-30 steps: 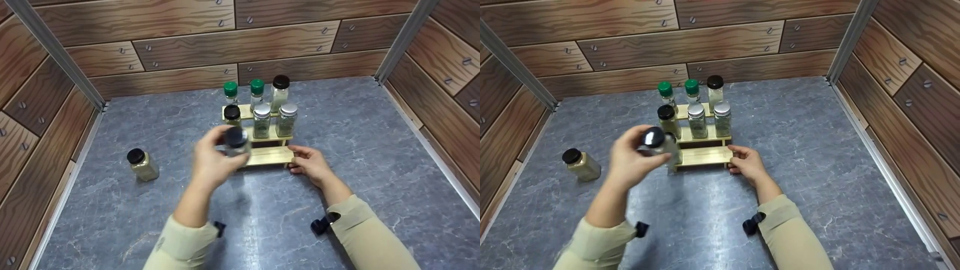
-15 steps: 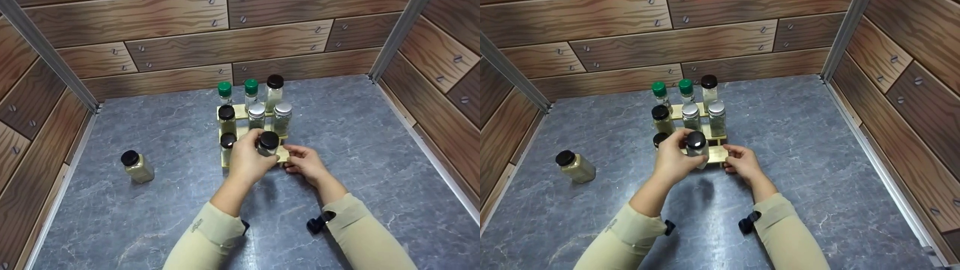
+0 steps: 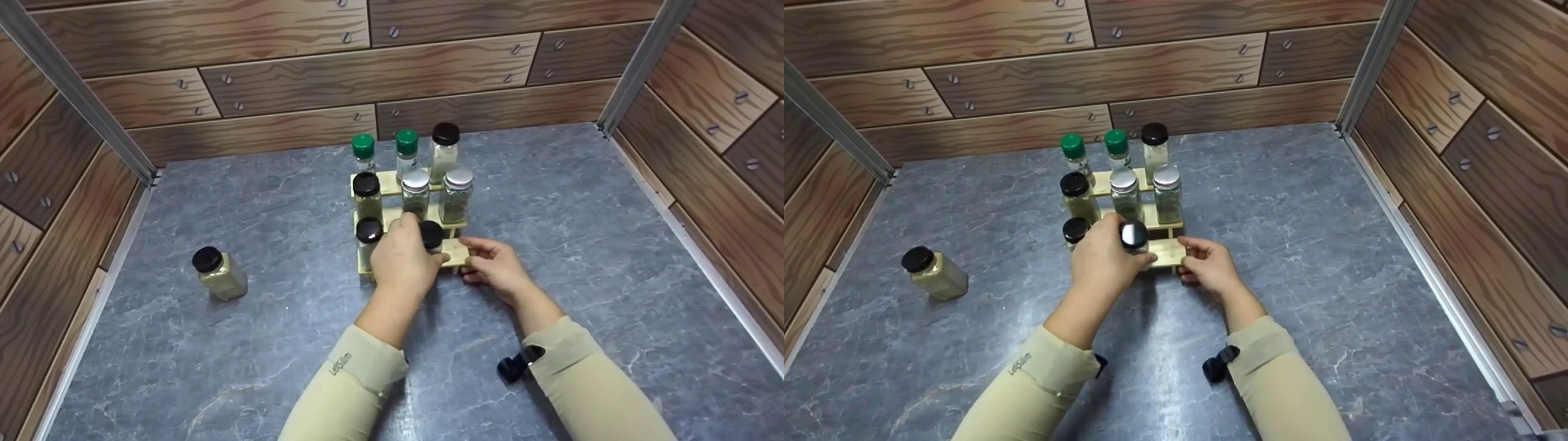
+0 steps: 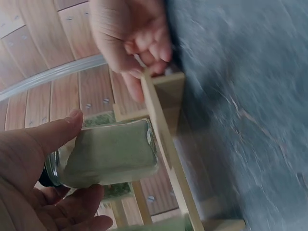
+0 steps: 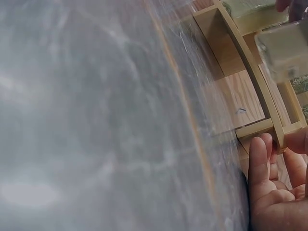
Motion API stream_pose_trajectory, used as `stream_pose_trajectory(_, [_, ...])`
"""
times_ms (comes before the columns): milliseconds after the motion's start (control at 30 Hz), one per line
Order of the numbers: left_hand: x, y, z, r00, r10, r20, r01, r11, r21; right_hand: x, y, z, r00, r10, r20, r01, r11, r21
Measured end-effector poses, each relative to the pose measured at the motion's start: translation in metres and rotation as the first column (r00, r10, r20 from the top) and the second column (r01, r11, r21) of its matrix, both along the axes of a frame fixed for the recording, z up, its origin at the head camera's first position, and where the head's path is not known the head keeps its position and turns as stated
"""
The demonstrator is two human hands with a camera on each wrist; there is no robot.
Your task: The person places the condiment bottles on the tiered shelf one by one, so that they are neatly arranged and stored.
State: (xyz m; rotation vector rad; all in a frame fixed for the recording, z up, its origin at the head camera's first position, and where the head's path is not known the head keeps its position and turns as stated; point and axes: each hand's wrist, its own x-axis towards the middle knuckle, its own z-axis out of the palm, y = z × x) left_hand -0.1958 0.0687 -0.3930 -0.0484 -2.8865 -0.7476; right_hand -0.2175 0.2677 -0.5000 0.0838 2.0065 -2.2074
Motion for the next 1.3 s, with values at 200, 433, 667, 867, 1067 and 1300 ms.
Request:
stream_pose_trajectory(200, [-0.006,-0.002,0.0,0.999,0.025,0.026,-0.021,0.993,-0.117,-0.001,-0.002,0.002,1.0,0.009,-0.013,-0.009,1.0,-0.014])
stream_pose_trajectory(433, [-0.01,0.0,-0.002,0.998,0.06,0.026,-0.055,0.986,-0.158,-0.002,-0.004,0.001,1.0,0.023,-0.011,-0.023,1.0,-0.013])
stream_pose_trajectory(667, [-0.005,-0.004,0.002,0.997,0.066,0.027,-0.06,0.984,-0.17,-0.001,-0.006,0.0,1.0,0.02,-0.005,-0.02,1.0,-0.017])
stream_pose_trajectory(867, [0.025,-0.033,0.025,0.998,0.057,-0.026,-0.056,0.998,0.029,-0.001,-0.007,-0.001,0.999,0.03,0.016,-0.03,0.999,-0.015])
stream_pose_trajectory(1067, [0.041,-0.1,0.028,0.918,0.183,-0.352,-0.034,0.921,0.389,-0.001,-0.003,0.001,1.0,0.019,-0.003,-0.019,1.0,-0.002])
stream_pose_trajectory(1300, [0.029,-0.188,0.004,0.793,0.436,-0.425,-0.223,0.857,0.464,-0.003,0.0,-0.002,1.0,0.007,-0.005,-0.007,1.0,0.018])
